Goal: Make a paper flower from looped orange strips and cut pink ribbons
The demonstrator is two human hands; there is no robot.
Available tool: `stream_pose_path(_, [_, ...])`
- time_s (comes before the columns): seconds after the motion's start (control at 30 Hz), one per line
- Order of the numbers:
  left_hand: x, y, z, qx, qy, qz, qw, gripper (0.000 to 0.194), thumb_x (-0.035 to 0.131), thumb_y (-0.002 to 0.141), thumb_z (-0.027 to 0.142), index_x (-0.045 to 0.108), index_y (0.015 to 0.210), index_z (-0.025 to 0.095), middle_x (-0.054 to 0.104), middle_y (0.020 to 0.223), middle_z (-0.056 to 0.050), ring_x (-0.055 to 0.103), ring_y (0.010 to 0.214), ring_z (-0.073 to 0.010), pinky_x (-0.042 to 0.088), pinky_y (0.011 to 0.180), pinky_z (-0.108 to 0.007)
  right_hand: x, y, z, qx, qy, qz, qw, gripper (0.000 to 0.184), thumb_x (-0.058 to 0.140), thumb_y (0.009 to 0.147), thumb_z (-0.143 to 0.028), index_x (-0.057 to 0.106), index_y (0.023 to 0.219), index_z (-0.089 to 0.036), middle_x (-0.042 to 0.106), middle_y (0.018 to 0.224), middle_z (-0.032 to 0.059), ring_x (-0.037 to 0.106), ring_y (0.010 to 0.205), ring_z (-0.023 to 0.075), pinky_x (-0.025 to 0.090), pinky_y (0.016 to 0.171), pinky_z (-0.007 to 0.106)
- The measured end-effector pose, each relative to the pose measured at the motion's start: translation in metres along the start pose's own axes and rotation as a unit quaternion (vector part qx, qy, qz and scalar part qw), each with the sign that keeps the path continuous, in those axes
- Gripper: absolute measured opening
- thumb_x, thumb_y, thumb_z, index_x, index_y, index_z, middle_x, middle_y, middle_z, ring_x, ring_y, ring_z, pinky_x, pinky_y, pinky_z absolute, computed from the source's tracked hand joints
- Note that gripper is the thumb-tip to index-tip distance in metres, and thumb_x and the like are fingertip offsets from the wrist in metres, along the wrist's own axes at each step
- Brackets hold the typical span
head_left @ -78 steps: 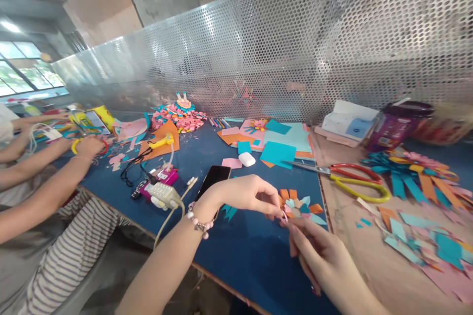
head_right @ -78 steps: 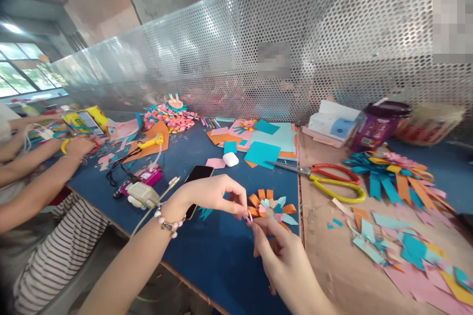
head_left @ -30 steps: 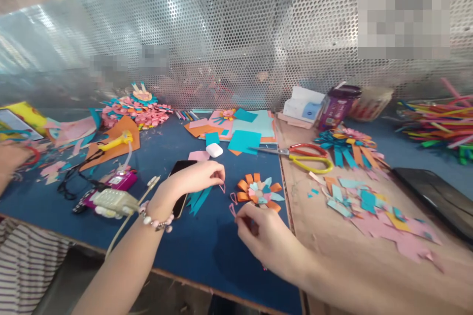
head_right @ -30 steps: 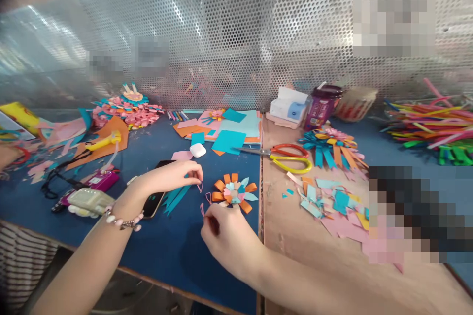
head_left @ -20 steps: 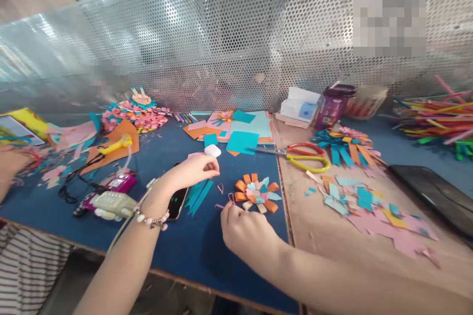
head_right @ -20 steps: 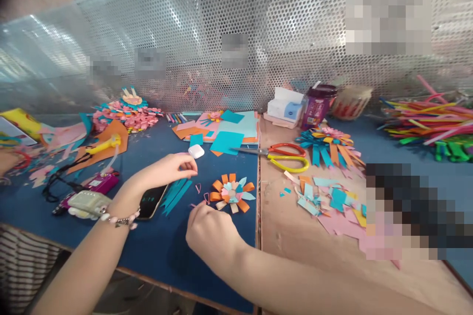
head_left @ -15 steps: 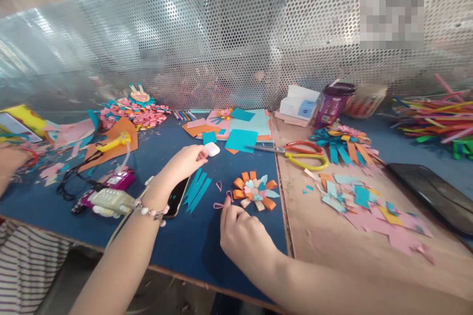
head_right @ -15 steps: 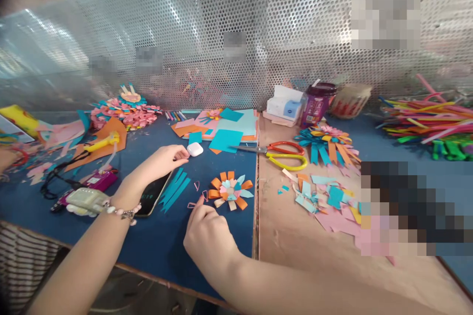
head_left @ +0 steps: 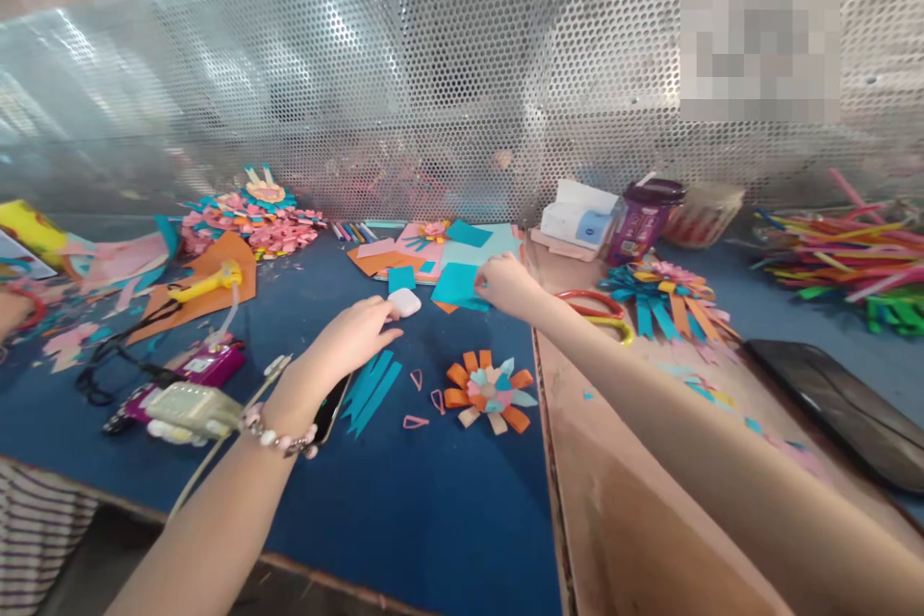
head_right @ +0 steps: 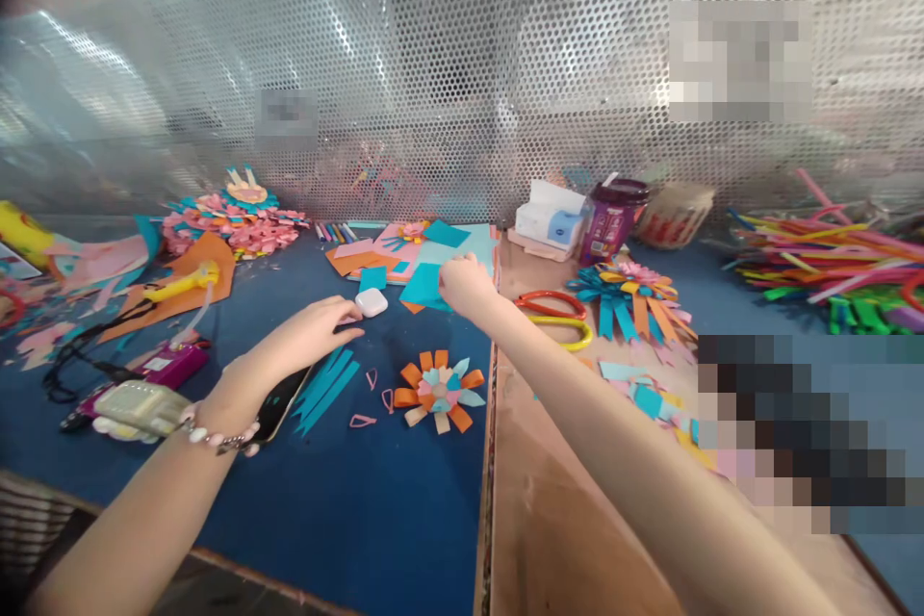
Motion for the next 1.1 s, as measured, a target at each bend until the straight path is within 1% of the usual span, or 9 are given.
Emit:
stream_pose_path(0.07, [0.002,0.0,0.0,0.005,0.006,-0.005,1.0,0.022,0.054,0.087,0.032,0.062,0.1,0.017,0.063,0.103,-0.011,0.061,0.099,-0.0249,0.044,0.088,-0.032,0.018,0.021,0.014,0.019,0.006,-0.025,1.0,0.019,0.057,0.089,-0.028,0.065,0.095,-0.012,0.064,0.1,0.0087,0.057,0.1,0.0217,0.046,0.087,0.04])
stream_pose_path(0.13, [0.002,0.0,-0.001,0.006,0.01,-0.005,1.0,0.02,0.054,0.087,0.032,0.062,0.098,0.018,0.063,0.102,-0.01,0.061,0.098,-0.0249,0.045,0.087,-0.032,0.033,0.034,0.022,0.03,0.011,-0.034,0.999,0.027,0.057,0.089,-0.036,0.062,0.103,-0.014,0.062,0.109,0.007,0.058,0.102,0.0208,0.047,0.088,0.042])
stream_pose_path(0.2, [0.002,0.0,-0.001,0.005,0.011,-0.002,1.0,0.02,0.053,0.087,0.033,0.062,0.098,0.018,0.063,0.102,-0.01,0.061,0.098,-0.0248,0.045,0.087,-0.032,0.042,0.04,0.027,0.033,0.02,-0.037,0.999,0.031,0.058,0.088,-0.039,0.06,0.107,-0.015,0.06,0.115,0.0074,0.057,0.106,0.0219,0.046,0.09,0.045])
stream_pose_path(0.3, [0.002,-0.001,-0.002,0.001,0.001,-0.002,1.0,0.021,0.052,0.087,0.034,0.062,0.098,0.018,0.063,0.102,-0.01,0.061,0.097,-0.0244,0.044,0.088,-0.033,0.051,0.043,0.033,0.025,0.039,-0.036,0.998,0.031,0.058,0.088,-0.039,0.061,0.108,-0.015,0.06,0.115,0.0076,0.056,0.109,0.0229,0.045,0.092,0.046])
stream_pose_path(0.53, [0.003,-0.002,0.004,0.005,-0.039,-0.023,0.999,0.023,0.051,0.087,0.037,0.061,0.096,0.018,0.065,0.104,-0.01,0.06,0.098,-0.025,0.044,0.085,-0.033,0.059,0.045,0.042,0.009,0.081,-0.005,0.997,0.027,0.056,0.09,-0.033,0.06,0.11,-0.015,0.06,0.116,0.0078,0.056,0.109,0.0224,0.045,0.094,0.047])
stream_pose_path(0.67, [0.003,-0.001,0.001,-0.004,-0.048,-0.018,0.999,0.023,0.052,0.087,0.037,0.061,0.094,0.018,0.067,0.101,-0.009,0.062,0.093,-0.0235,0.046,0.082,-0.032,0.06,0.046,0.044,-0.026,0.121,-0.011,0.992,0.026,0.055,0.091,-0.033,0.061,0.106,-0.013,0.063,0.11,0.0076,0.061,0.101,0.0196,0.049,0.088,0.042])
stream_pose_path(0.8, [0.005,0.001,-0.006,-0.004,-0.053,-0.012,0.998,0.024,0.055,0.085,0.039,0.061,0.095,0.018,0.068,0.1,-0.008,0.064,0.091,-0.0227,0.047,0.081,-0.031,0.06,0.047,0.045,-0.059,0.145,-0.007,0.988,0.024,0.056,0.091,-0.032,0.064,0.103,-0.013,0.065,0.106,0.0054,0.062,0.098,0.019,0.05,0.087,0.04])
stream_pose_path(0.93, [0.005,0.001,-0.005,-0.011,-0.054,-0.016,0.998,0.025,0.054,0.085,0.04,0.061,0.096,0.018,0.068,0.1,-0.008,0.064,0.091,-0.0225,0.047,0.081,-0.03,0.062,0.05,0.042,-0.05,0.134,0.013,0.99,0.023,0.057,0.09,-0.032,0.063,0.101,-0.013,0.065,0.106,0.0062,0.061,0.098,0.019,0.05,0.088,0.04])
stream_pose_path(1.1, [0.001,0.0,0.001,-0.017,-0.049,-0.019,0.998,0.025,0.053,0.086,0.038,0.062,0.097,0.018,0.068,0.1,-0.008,0.064,0.091,-0.0226,0.047,0.082,-0.031,0.066,0.054,0.032,-0.028,0.115,0.042,0.992,0.026,0.056,0.091,-0.032,0.061,0.108,-0.014,0.061,0.115,0.0092,0.059,0.104,0.0206,0.048,0.091,0.043])
Point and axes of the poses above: each hand's wrist, its own y-axis towards the middle knuckle, its own x-axis out of the palm, z = x × y, the point moved 7 cm from there along y, towards the middle knuckle
